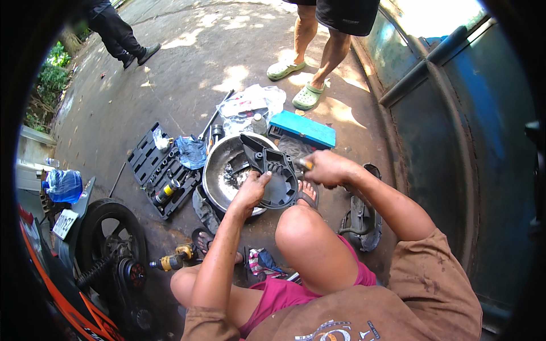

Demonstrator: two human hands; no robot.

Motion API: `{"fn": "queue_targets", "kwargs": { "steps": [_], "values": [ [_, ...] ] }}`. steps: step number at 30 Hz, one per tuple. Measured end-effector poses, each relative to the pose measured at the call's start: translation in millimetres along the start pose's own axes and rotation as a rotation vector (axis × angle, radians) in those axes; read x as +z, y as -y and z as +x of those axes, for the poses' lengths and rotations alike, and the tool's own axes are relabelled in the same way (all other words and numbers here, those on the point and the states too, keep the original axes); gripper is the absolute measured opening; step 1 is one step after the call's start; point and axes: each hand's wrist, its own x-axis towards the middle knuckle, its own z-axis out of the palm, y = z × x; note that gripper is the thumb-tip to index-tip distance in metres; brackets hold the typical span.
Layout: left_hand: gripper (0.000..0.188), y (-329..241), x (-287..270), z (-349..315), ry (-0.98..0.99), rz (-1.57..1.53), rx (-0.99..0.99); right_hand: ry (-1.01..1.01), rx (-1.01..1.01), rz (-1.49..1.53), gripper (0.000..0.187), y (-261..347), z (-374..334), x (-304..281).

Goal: The person sits on the ground and cleans a black plastic motorcycle part by pouring liquid into a metal bowl and scrubbing it with a brush. The person then uses a small tool to scrape residue from the part and continues scrubbing.

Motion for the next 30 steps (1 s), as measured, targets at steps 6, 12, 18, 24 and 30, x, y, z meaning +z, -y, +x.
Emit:
{"fn": "queue_targets", "kwargs": {
  "steps": [6,12,18,24,30],
  "values": [
    [0.052,1.0,-0.8,3.5,0.041,0.02,0.035,-0.12,-0.04,0.192,0.024,-4.7,14.8,-7.3],
    [0.05,5.0,0.1,5.6,0.066,-0.061,0.099,-0.238,-0.085,0.123,0.036,0.7,27.3,-8.9],
    [0.051,6.6,2.5,3.0,0.018,-0.054,0.135,-0.145,-0.179,0.234,0.028,3.4,41.9,-6.2],
    [0.051,16.9,0.2,6.9,0.075,-0.097,0.106,-0.061,-0.31,0.169,0.035,8.3,44.3,1.4],
    [0.051,25.1,-2.9,16.9,0.079,-0.088,0.118,-0.054,-0.215,0.179,0.035,19.5,40.1,-7.4]
  ]
}}
